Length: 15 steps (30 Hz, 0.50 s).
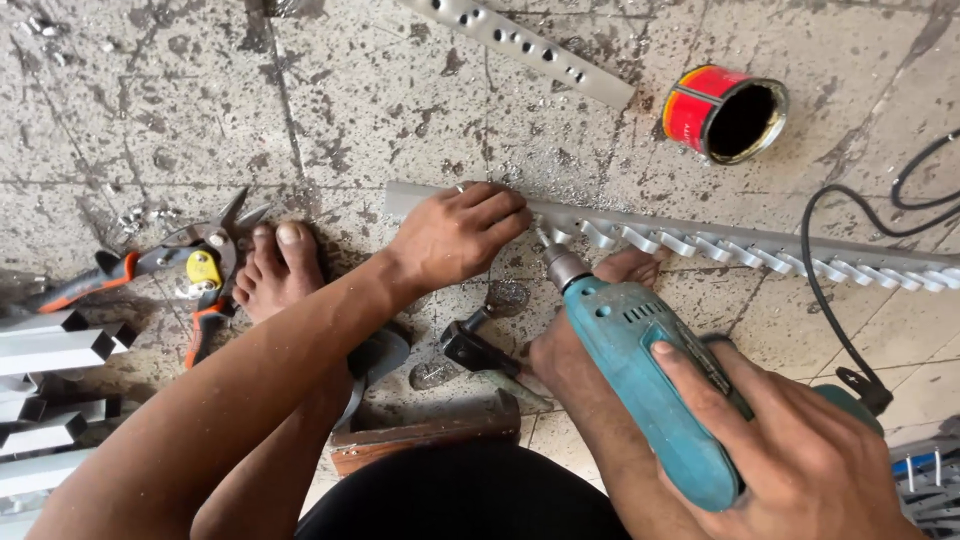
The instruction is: Using a handheld power drill to create a series of holes in a long metal bar on a workshop floor.
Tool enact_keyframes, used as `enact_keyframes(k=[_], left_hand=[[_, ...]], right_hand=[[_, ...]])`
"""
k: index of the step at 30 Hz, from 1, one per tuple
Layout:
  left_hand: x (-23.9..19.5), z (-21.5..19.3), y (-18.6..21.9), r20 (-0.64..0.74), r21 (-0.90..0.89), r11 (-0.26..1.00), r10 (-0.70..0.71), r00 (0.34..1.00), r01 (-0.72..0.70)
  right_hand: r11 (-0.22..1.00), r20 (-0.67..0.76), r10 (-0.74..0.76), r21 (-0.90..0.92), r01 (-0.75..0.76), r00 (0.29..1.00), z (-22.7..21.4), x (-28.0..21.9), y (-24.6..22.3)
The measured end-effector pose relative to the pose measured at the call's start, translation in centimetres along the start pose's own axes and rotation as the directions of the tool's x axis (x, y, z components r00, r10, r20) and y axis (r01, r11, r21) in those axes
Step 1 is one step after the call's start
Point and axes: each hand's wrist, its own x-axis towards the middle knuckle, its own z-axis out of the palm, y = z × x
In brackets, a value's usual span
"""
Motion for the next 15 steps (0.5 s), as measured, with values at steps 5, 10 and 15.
enact_keyframes(k=[5,10,15], left_hand=[[-0.33,0.23,-0.19,0.025,0.009,1.0,0.004,1.0,-0.004],[-0.41,0.46,-0.29,-0.017,0.033,0.999,0.029,0.999,-0.028],[-0.41,0.42,-0.31,-0.003,0.03,0.999,0.033,0.999,-0.033]], right_hand=[[0.996,0.066,0.018,-0.086,-0.012,0.998,-0.13,0.05,-0.12],[0.998,0.015,0.001,-0.064,0.0,1.0,0.0,0.27,0.0],[0.998,-0.006,-0.032,-0.063,0.031,0.999,0.01,0.35,0.24]])
